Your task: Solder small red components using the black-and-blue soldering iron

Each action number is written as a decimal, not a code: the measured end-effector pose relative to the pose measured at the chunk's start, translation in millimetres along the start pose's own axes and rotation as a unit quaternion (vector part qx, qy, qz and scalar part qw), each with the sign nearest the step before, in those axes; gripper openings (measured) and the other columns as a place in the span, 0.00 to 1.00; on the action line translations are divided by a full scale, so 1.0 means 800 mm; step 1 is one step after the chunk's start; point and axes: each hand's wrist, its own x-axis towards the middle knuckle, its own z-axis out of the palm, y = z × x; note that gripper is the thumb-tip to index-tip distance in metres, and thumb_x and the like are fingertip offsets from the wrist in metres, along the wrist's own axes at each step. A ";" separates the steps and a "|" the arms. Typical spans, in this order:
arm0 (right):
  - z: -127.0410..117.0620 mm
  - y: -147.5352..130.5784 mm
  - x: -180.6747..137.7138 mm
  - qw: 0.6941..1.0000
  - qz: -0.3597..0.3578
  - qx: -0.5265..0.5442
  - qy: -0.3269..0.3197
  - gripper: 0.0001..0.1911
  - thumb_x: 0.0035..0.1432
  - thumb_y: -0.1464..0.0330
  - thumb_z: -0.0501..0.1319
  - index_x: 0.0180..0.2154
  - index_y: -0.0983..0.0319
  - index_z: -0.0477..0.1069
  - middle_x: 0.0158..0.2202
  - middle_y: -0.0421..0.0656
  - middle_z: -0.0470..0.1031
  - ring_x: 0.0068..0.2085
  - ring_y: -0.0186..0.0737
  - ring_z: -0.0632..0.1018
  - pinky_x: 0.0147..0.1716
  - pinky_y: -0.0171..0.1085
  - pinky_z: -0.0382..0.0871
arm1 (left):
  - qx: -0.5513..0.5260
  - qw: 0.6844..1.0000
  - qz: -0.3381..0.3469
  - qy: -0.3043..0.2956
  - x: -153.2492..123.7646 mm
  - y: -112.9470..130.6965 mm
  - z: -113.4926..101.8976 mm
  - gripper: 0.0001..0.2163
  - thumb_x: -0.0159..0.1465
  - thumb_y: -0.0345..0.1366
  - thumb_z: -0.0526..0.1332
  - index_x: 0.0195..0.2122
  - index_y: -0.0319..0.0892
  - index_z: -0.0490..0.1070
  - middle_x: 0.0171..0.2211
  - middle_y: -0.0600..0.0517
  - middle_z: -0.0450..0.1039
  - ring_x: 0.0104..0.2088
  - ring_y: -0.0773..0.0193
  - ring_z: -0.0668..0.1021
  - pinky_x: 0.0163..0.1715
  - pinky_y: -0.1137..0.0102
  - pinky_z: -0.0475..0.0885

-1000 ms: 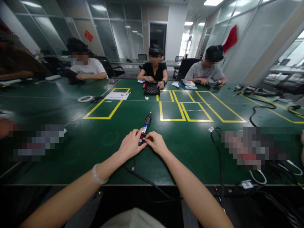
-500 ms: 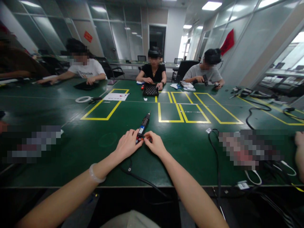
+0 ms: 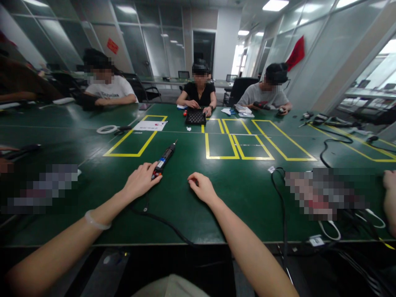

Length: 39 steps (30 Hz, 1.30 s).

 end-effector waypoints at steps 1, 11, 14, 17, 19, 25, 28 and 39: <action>0.000 0.000 0.000 1.000 0.002 0.000 -0.002 0.08 0.59 0.70 0.56 0.37 0.62 0.73 0.32 0.41 0.75 0.31 0.35 0.72 0.32 0.33 0.63 | 0.005 1.000 -0.009 -0.004 0.003 -0.014 0.001 0.28 0.66 0.51 0.49 0.62 0.41 0.57 0.50 0.40 0.65 0.45 0.50 0.70 0.40 0.63 0.67; 0.003 0.002 0.005 1.000 0.014 0.011 0.000 0.08 0.60 0.69 0.56 0.36 0.61 0.73 0.31 0.41 0.74 0.30 0.35 0.72 0.31 0.33 0.64 | 0.063 0.992 -0.105 -0.033 0.034 -0.139 0.018 0.30 0.65 0.52 0.47 0.62 0.37 0.57 0.50 0.36 0.65 0.48 0.43 0.70 0.43 0.58 0.66; 0.004 0.004 0.006 1.000 0.013 0.012 -0.003 0.08 0.59 0.70 0.56 0.36 0.62 0.73 0.30 0.41 0.74 0.30 0.35 0.72 0.31 0.33 0.63 | 0.062 0.990 -0.123 -0.036 0.038 -0.164 0.023 0.30 0.65 0.52 0.48 0.61 0.36 0.57 0.50 0.35 0.65 0.49 0.42 0.70 0.44 0.57 0.66; 0.005 0.005 0.007 1.000 0.015 0.015 -0.006 0.08 0.59 0.70 0.56 0.36 0.62 0.74 0.31 0.41 0.74 0.30 0.35 0.72 0.31 0.33 0.63 | 0.061 0.990 -0.123 -0.033 0.040 -0.183 0.025 0.30 0.65 0.51 0.48 0.62 0.36 0.56 0.52 0.34 0.64 0.51 0.41 0.69 0.46 0.57 0.65; 0.006 0.005 0.007 1.000 0.019 0.016 -0.007 0.08 0.60 0.69 0.56 0.36 0.62 0.74 0.31 0.41 0.75 0.30 0.35 0.72 0.31 0.33 0.63 | 0.059 0.991 -0.118 -0.034 0.041 -0.194 0.025 0.30 0.65 0.51 0.49 0.62 0.36 0.56 0.54 0.34 0.63 0.52 0.41 0.68 0.47 0.57 0.65; 0.007 0.002 0.008 1.000 0.020 0.010 -0.013 0.08 0.59 0.70 0.56 0.35 0.61 0.73 0.31 0.41 0.75 0.31 0.36 0.73 0.32 0.33 0.64 | 0.055 0.991 -0.118 -0.021 0.040 -0.210 0.025 0.28 0.65 0.49 0.51 0.62 0.37 0.56 0.57 0.34 0.61 0.55 0.40 0.66 0.49 0.55 0.63; 0.006 0.001 0.008 1.000 0.021 0.007 -0.014 0.08 0.59 0.70 0.56 0.35 0.61 0.73 0.31 0.41 0.75 0.32 0.36 0.73 0.32 0.33 0.64 | 0.056 0.992 -0.111 0.005 0.034 -0.203 0.024 0.26 0.65 0.45 0.51 0.61 0.37 0.56 0.59 0.35 0.58 0.55 0.42 0.65 0.49 0.56 0.64; 0.008 0.004 0.004 1.000 0.010 -0.016 -0.018 0.07 0.60 0.69 0.56 0.35 0.61 0.73 0.31 0.41 0.74 0.32 0.36 0.73 0.32 0.33 0.64 | 0.048 0.990 -0.132 -0.007 0.031 -0.177 0.015 0.18 0.65 0.40 0.50 0.51 0.33 0.64 0.49 0.35 0.69 0.46 0.44 0.74 0.39 0.59 0.70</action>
